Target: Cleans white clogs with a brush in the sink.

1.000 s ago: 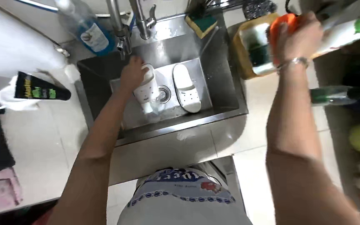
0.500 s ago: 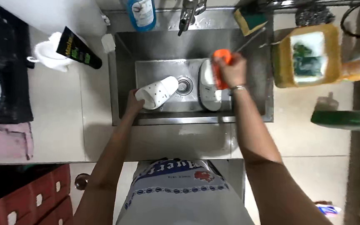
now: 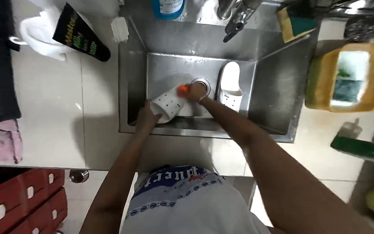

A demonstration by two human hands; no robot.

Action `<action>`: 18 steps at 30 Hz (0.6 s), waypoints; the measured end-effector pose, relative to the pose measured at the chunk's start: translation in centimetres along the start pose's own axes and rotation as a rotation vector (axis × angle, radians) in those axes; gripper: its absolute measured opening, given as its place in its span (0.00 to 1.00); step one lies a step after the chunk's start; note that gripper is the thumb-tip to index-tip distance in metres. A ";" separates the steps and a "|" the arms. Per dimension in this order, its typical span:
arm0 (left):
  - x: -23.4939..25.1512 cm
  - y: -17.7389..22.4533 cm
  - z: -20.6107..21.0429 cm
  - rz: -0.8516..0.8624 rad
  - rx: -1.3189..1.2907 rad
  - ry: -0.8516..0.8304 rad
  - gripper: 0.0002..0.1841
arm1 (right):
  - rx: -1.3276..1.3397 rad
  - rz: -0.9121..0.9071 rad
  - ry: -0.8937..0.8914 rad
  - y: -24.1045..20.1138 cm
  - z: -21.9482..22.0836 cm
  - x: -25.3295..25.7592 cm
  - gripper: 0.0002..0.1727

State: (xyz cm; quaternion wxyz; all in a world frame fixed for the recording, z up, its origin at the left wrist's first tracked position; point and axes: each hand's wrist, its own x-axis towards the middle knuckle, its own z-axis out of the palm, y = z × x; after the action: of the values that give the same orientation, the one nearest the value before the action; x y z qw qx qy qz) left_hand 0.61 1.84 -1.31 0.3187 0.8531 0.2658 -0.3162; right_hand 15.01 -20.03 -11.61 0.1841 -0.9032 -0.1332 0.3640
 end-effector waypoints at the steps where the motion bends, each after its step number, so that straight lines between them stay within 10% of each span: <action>1: -0.1 0.1 0.0 -0.002 0.002 0.005 0.45 | 0.007 0.103 0.028 1.2 -1.0 0.7 0.32; 14: 0.0 0.8 -0.1 -0.061 0.055 0.011 0.44 | -0.042 -0.301 0.033 -0.4 0.3 1.6 0.24; 18: -0.3 0.8 -0.1 -0.043 0.057 0.012 0.44 | -0.109 -0.079 -0.025 2.5 -3.1 3.3 0.28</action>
State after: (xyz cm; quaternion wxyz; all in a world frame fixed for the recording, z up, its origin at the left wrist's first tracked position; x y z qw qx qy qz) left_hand 1.00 1.37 -0.74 0.2857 0.8578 0.2771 -0.3252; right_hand 19.78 -21.73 -12.58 0.1474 -0.9013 -0.1908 0.3598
